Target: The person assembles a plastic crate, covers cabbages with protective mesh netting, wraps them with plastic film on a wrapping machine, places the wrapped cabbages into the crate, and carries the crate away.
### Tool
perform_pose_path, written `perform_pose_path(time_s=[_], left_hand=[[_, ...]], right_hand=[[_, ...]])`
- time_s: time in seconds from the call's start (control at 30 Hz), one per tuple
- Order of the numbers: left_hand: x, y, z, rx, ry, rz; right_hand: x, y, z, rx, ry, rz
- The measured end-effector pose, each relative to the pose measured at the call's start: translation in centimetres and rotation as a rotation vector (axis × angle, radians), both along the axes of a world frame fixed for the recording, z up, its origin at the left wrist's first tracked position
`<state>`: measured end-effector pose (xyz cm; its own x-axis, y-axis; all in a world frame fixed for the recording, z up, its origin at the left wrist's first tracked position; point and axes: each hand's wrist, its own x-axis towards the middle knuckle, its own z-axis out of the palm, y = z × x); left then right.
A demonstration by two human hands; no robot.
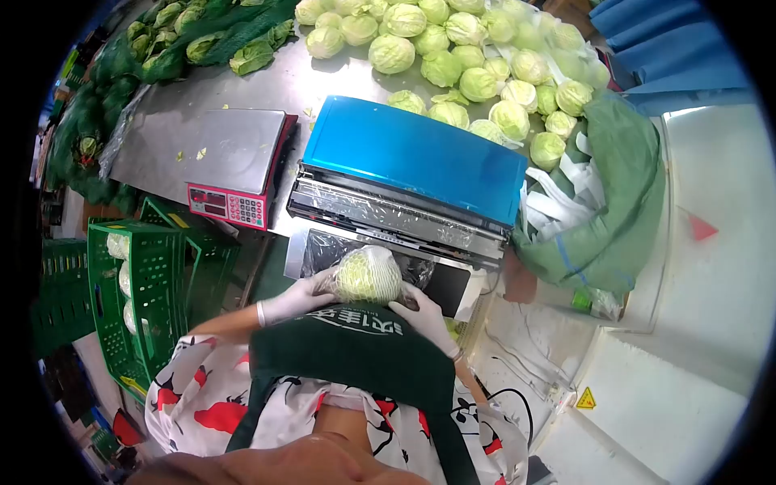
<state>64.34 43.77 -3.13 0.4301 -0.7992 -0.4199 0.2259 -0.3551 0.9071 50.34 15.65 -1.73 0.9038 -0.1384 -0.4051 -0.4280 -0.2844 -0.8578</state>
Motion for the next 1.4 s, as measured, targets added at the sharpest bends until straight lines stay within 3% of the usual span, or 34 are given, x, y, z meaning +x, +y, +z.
perform_pose_path(time_s=[0.03,0.13,0.2,0.23,0.3,0.4,0.47,0.5,0.57,0.6,0.67,0.7,0.77,0.83,0.87,0.9,0.97,1.0,1.03,1.1,1.13,1.17,1.2,1.27,1.3,1.33,1.37,1.4], left_hand=[[-0.3,0.4,1.8,0.251,-0.407,-0.064],[-1.4,0.9,-2.3,-0.131,-0.976,0.245],[-0.8,1.0,0.1,0.013,-0.478,0.350],[-0.1,0.9,1.4,0.085,-0.229,0.397],[0.2,1.6,1.6,0.015,-0.083,0.456],[-3.4,4.2,-11.6,-0.119,0.025,0.431],[-3.5,3.0,-8.5,0.296,0.304,0.153],[-3.8,1.8,-9.0,0.331,0.210,0.014],[-5.9,-0.4,-12.4,0.084,-0.036,0.014],[-6.0,-0.7,-13.1,0.088,-0.194,-0.097],[-5.5,-1.2,-13.7,0.096,-0.522,-0.309],[-4.7,-0.5,-12.3,-0.102,-0.814,-0.283],[-1.9,-0.8,-7.1,-0.050,-1.011,-0.231],[1.0,-1.7,-1.4,-0.285,-1.069,-0.043],[1.3,-2.3,1.3,-0.318,-0.821,0.183],[1.6,-3.1,3.7,-0.355,-0.565,0.397],[2.0,-4.3,5.8,-0.438,-0.238,0.605],[1.9,-5.0,6.4,-0.456,-0.169,0.589],[2.1,-4.6,7.0,-0.388,-0.231,0.461],[2.5,-4.1,6.4,-0.485,-0.563,0.310],[3.2,-3.1,3.8,-0.454,-0.449,-0.066],[3.5,-2.1,4.6,-0.458,-0.069,-0.255],[3.3,-1.6,5.7,-0.486,-0.098,-0.224],[3.1,-0.5,7.9,-0.523,-0.107,-0.251],[3.3,0.3,8.9,-0.529,-0.090,-0.302],[3.5,1.0,9.4,-0.534,-0.077,-0.349],[2.9,1.6,9.0,-0.467,0.058,-0.313],[2.1,2.2,7.5,-0.463,0.160,-0.174]], right_hand=[[-1.0,0.4,0.1,-0.391,-0.162,0.052],[-2.1,0.4,0.1,0.061,-0.001,-0.424],[-1.0,1.4,2.5,0.326,-0.013,-0.732],[-0.8,1.0,3.6,0.327,0.005,-0.755],[-2.0,-0.2,2.4,0.267,0.111,-0.710],[-6.6,-0.3,-4.7,0.076,0.215,-0.595],[-7.4,1.5,-8.2,-0.083,0.365,-0.438],[-7.5,2.8,-10.4,-0.159,0.434,-0.354],[-7.9,4.2,-18.9,-0.456,0.256,0.055],[-5.9,5.7,-16.6,0.072,0.171,-0.132],[-1.9,7.2,-10.8,0.889,0.116,-0.276],[-0.4,7.6,-9.4,1.181,0.155,-0.237],[1.9,8.2,-8.0,1.759,0.252,-0.123],[2.8,7.3,-14.2,1.738,0.319,-0.049],[5.2,7.1,-6.0,1.453,0.259,0.030],[7.0,7.4,-2.7,1.378,0.239,0.146],[9.5,7.8,0.9,1.216,0.191,0.362],[9.4,7.9,0.7,1.224,0.231,0.249],[9.8,8.3,1.4,1.016,0.125,0.331],[10.0,8.5,3.0,0.633,-0.022,0.467],[10.2,8.5,2.3,0.668,-0.128,0.441],[11.6,6.6,0.1,0.056,-0.543,0.815],[12.7,6.2,0.4,-0.035,-0.310,0.866],[14.3,5.8,6.4,-0.188,-0.062,0.794],[15.0,4.4,9.6,-0.345,-0.122,0.921],[15.9,2.9,11.2,-0.387,-0.047,0.816],[16.6,0.8,11.7,-0.406,-0.568,0.713],[17.0,-0.5,13.3,-0.272,-0.317,0.187]])
